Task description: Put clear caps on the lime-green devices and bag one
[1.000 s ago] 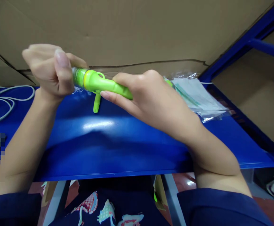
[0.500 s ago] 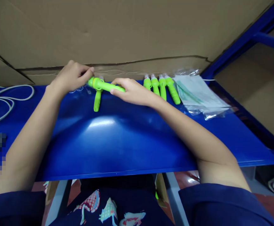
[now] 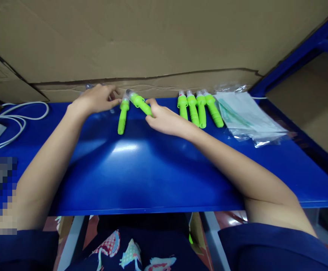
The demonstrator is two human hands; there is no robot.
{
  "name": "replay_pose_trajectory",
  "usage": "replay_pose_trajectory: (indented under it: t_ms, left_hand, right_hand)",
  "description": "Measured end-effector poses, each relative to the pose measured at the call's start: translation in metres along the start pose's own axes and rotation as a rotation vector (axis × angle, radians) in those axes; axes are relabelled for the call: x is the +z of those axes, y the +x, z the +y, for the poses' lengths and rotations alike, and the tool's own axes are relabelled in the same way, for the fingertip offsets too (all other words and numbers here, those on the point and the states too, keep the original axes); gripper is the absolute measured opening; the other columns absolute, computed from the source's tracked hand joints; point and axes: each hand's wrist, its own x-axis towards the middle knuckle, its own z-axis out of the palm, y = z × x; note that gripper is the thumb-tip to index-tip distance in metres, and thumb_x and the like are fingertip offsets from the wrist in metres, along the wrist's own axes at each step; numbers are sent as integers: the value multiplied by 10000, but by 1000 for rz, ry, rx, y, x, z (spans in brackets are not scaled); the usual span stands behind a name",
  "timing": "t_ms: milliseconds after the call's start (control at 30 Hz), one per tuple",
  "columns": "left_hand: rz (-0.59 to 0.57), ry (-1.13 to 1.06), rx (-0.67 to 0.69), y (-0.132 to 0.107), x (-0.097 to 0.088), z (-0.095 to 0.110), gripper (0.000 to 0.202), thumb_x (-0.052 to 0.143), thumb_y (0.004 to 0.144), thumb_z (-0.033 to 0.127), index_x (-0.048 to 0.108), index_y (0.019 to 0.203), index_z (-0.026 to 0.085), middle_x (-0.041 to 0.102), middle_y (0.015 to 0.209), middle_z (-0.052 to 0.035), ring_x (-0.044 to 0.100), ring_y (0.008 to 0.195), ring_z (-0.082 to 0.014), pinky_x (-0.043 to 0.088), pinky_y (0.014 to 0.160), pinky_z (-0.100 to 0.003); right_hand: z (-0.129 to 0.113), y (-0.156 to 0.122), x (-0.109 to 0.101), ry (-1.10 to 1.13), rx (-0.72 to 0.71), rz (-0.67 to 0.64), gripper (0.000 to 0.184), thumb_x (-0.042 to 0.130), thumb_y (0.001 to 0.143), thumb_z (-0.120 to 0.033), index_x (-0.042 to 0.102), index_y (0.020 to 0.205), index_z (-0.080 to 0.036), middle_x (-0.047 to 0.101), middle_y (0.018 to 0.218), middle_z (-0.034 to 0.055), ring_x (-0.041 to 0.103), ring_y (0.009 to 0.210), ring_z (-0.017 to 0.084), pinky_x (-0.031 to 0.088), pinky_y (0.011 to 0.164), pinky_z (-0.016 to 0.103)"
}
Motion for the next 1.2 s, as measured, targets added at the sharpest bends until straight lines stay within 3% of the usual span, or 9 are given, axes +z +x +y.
replay_pose_trajectory:
  t_ms: [233, 333, 433, 600, 700, 833, 933, 1067, 1200]
  left_hand:
    - [-146, 83, 16, 0, 6, 7, 538, 590, 949, 474, 552, 1407, 193, 706, 1273, -115, 678, 1186, -307, 525, 960, -322]
    - [-187, 73, 17, -3, 6, 15, 531, 571, 964, 457, 525, 1421, 192, 713, 1260, -108, 677, 1191, -291, 520, 973, -306]
    - [-201, 69, 15, -4, 5, 17, 523, 562, 970, 453, 510, 1431, 211, 715, 1268, -97, 674, 1203, -284, 514, 995, -307]
    - [-217, 71, 8, -3, 5, 16, 548, 565, 967, 465, 501, 1448, 210, 716, 1283, -103, 678, 1205, -287, 510, 1012, -313]
    - [-218, 90, 9, -2, 5, 16, 550, 557, 970, 482, 512, 1433, 188, 719, 1273, -122, 694, 1168, -286, 519, 972, -299]
    - [-243, 72, -3, -2, 6, 16, 527, 535, 976, 514, 532, 1395, 195, 766, 1087, -101, 734, 1011, -266, 533, 872, -291]
    - [-242, 12, -11, 0, 6, 11, 528, 538, 962, 548, 551, 1381, 227, 774, 1017, -79, 740, 975, -262, 528, 860, -295]
    - [-77, -3, -29, 1, 2, -2, 567, 556, 930, 564, 583, 1396, 243, 738, 1228, -110, 675, 1188, -328, 512, 970, -376]
    - [72, -34, -87, -6, -10, -13, 493, 472, 985, 493, 571, 1418, 278, 699, 1338, -32, 585, 1277, -264, 474, 1050, -387]
  right_hand:
    - [5, 6, 11, -48, -10, -76, 665, 462, 927, -225, 348, 1579, -161, 752, 1161, 152, 728, 971, 321, 545, 863, 416]
    - [7, 10, 16, -73, -23, -107, 584, 432, 961, -205, 442, 1545, -217, 735, 1246, 128, 708, 1106, 311, 525, 965, 424]
    - [6, 12, 19, -70, -57, -138, 481, 450, 996, -239, 550, 1464, -197, 711, 1301, 130, 658, 1222, 303, 484, 1039, 401]
    - [7, 15, 22, 24, -129, -206, 513, 496, 1037, -396, 540, 1496, -172, 736, 1101, 104, 679, 1002, 252, 489, 913, 341]
    - [10, 18, 25, 63, -168, -195, 512, 492, 1041, -393, 537, 1508, -187, 737, 1037, 83, 662, 902, 216, 480, 863, 319]
    - [18, 25, 20, 80, -194, -130, 498, 517, 1009, -347, 573, 1472, -172, 751, 1078, 95, 677, 900, 222, 495, 889, 339]
    - [34, 33, 6, -10, -114, 11, 466, 530, 984, -366, 640, 1386, -157, 749, 1110, 121, 692, 955, 264, 515, 927, 390]
    - [68, 45, -19, -264, 127, 235, 521, 524, 967, -380, 616, 1405, -112, 665, 1304, 208, 613, 1232, 355, 463, 1071, 478]
    - [90, 49, -31, -400, 345, 131, 556, 538, 960, -423, 621, 1391, -82, 568, 1408, 279, 506, 1363, 454, 384, 1126, 583]
